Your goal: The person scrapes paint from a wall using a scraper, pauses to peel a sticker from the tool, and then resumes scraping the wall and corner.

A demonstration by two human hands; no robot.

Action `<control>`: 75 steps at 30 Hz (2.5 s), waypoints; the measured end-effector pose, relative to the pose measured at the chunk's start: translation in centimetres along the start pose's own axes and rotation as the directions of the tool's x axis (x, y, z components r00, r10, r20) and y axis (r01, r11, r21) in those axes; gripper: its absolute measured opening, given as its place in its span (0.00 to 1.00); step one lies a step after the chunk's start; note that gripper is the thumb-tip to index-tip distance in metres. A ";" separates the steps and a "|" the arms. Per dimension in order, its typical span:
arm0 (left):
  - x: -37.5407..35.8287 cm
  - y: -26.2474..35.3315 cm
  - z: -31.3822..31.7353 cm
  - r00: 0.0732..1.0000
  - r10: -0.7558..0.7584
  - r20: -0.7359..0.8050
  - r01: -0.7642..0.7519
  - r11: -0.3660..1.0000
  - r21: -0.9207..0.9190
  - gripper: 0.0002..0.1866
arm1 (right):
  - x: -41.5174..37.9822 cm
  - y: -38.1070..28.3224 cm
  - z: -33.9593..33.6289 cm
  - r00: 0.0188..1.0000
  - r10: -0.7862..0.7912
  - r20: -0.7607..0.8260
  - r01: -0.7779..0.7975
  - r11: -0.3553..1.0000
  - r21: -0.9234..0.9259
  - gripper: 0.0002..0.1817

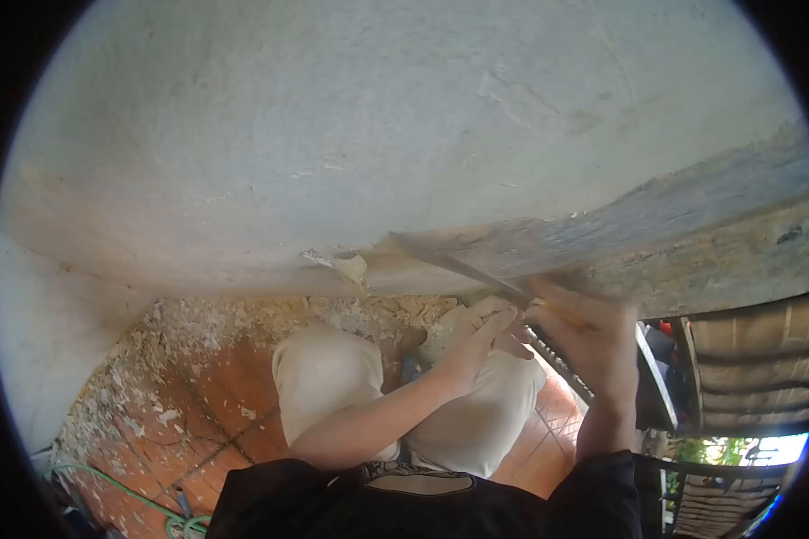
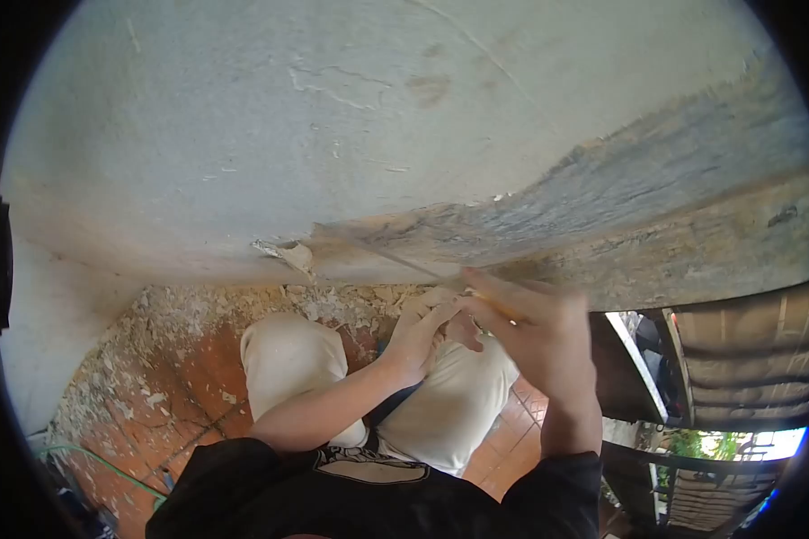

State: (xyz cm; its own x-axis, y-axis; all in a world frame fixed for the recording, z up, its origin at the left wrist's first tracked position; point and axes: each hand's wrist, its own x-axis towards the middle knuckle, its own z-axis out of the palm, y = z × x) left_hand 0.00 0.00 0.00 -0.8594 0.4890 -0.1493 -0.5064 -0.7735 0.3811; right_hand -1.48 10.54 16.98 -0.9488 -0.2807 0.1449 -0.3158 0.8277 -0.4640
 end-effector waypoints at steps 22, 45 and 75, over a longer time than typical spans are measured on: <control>3.2 6.0 3.7 0.112 0.081 0.990 -0.721 -0.679 0.137 0.08 | -6.3 7.7 10.1 0.834 0.518 -0.193 -0.172 0.575 0.800 0.11; 4.0 6.5 1.5 0.280 -0.046 0.959 -0.696 -0.698 0.169 0.18 | -7.5 8.6 10.8 0.902 0.406 0.149 -0.332 0.430 0.840 0.10; -0.2 -0.1 2.9 0.127 0.002 0.992 -0.686 -0.722 0.090 0.10 | -4.9 6.6 13.4 0.863 0.451 -0.228 -0.266 0.788 0.555 0.09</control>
State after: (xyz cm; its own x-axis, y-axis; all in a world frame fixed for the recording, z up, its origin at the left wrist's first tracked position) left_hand 0.38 1.16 2.65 -0.0404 0.4603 0.8869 0.9617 0.2588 -0.0904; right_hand 1.19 10.87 1.52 -0.9634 0.2421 0.1149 0.0089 0.4573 -0.8892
